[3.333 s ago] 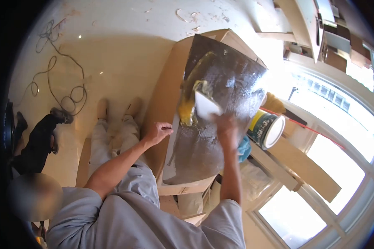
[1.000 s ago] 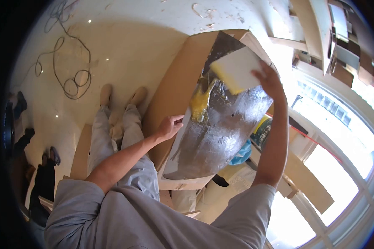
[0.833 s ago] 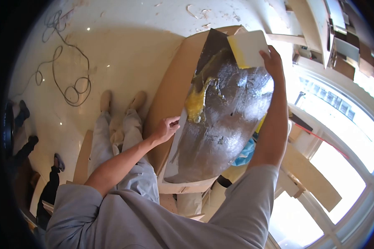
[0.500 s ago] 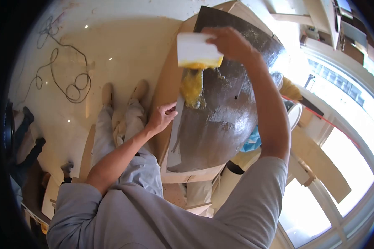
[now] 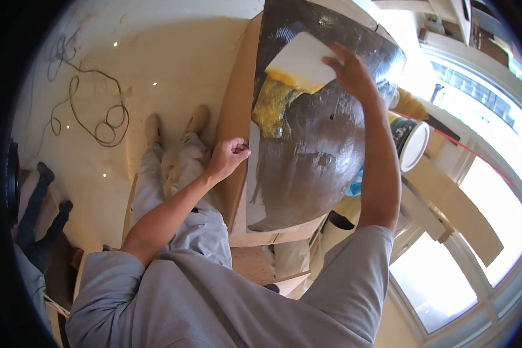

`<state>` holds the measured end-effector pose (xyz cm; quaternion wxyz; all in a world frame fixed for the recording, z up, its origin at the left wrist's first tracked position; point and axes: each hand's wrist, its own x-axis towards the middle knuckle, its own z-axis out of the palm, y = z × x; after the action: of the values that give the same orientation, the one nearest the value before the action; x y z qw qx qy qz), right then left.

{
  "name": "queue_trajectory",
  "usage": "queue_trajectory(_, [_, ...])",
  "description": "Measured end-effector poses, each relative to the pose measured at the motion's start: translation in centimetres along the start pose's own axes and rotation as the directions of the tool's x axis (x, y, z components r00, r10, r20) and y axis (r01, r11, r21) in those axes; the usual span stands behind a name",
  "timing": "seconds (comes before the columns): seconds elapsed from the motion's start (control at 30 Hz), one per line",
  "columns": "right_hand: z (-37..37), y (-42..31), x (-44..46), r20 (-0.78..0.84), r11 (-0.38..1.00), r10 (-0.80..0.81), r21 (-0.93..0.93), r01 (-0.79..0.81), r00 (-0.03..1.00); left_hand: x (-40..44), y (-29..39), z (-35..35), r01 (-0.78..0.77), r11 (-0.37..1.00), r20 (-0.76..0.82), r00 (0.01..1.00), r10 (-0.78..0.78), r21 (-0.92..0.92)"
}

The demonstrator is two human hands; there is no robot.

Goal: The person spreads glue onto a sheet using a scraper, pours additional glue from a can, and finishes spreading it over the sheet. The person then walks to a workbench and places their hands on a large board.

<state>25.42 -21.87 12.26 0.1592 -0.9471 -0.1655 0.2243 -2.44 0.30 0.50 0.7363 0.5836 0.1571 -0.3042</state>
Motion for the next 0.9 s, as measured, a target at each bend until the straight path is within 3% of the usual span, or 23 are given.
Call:
queue_trajectory(0.13, [2.1,-5.0,-5.1,0.152,0.995,-0.089,0.052,0.082,0.984,-0.1,0.0,0.7,-0.013,0.996,-0.050,0.999,0.008,-0.090])
queue_trajectory(0.23, [2.5,-4.8,-11.6,0.095,0.911,-0.406,-0.035,0.411,0.909,0.9,1.9,0.0,-0.015,0.986,-0.063,0.998,0.005,-0.165])
queue_trajectory(0.33, [1.1,-6.3,-16.1,0.101,0.979,-0.194,0.078,0.186,0.976,2.3,2.6,-2.2,-0.013,0.999,0.033,0.999,0.015,-0.049])
queue_trajectory(0.37, [0.6,-5.3,-16.3,0.011,0.993,-0.115,0.010,0.114,0.993,2.0,1.7,-2.6,0.055,0.997,0.067,0.996,-0.059,0.056])
queue_trajectory(0.4, [0.2,-4.1,-16.2,-0.086,0.998,-0.036,-0.051,0.032,0.996,1.6,1.0,-2.4,0.056,0.998,0.092,0.994,-0.060,0.039])
queue_trajectory(0.43, [-0.7,-3.6,-14.8,-0.057,0.963,0.243,0.134,-0.234,0.968,0.7,0.2,-2.1,0.059,0.998,0.116,0.991,-0.061,0.021])
queue_trajectory(0.47, [-0.3,-1.1,-13.0,-0.166,0.976,0.218,0.025,-0.217,0.962,0.0,-0.4,-1.9,0.062,0.998,0.135,0.989,-0.062,0.001])
queue_trajectory(0.5, [-0.6,-0.4,-10.8,-0.191,0.988,0.145,0.073,-0.133,0.971,-0.7,-0.7,-1.7,0.072,0.997,0.150,0.986,-0.069,-0.012])
queue_trajectory(0.6, [0.1,2.0,-5.5,-0.175,0.999,0.028,0.029,-0.024,0.984,-2.1,-0.9,-1.0,0.081,0.994,0.138,0.986,-0.091,0.071])
queue_trajectory(0.67, [1.3,0.6,-6.3,-0.158,0.998,0.055,0.037,-0.050,0.986,-2.3,-0.5,-1.1,0.041,0.990,0.137,0.989,-0.060,0.136])
queue_trajectory(0.73, [2.7,-0.3,-10.0,-0.055,0.998,-0.036,-0.061,0.033,0.998,-2.4,-0.5,-0.9,0.029,0.992,0.126,0.991,-0.044,0.122])
queue_trajectory(0.8, [2.7,-3.8,-14.9,0.010,0.964,-0.251,-0.085,0.250,0.968,-2.5,-0.7,-0.9,0.056,0.995,0.133,0.989,-0.067,0.085])
queue_trajectory(0.83, [3.2,-5.1,-17.8,0.039,0.967,-0.225,-0.113,0.228,0.973,-2.4,-0.9,-1.0,0.067,0.995,0.134,0.988,-0.076,0.071])
queue_trajectory(0.87, [3.2,-7.3,-20.3,0.051,0.982,-0.096,-0.158,0.103,0.994,-2.3,-0.9,-1.2,0.048,0.997,0.133,0.990,-0.056,0.059])
queue_trajectory(0.9, [3.9,-8.5,-22.7,-0.084,0.989,-0.083,-0.126,0.072,0.993,-2.3,-1.0,-1.2,0.031,0.998,0.131,0.991,-0.037,0.046])
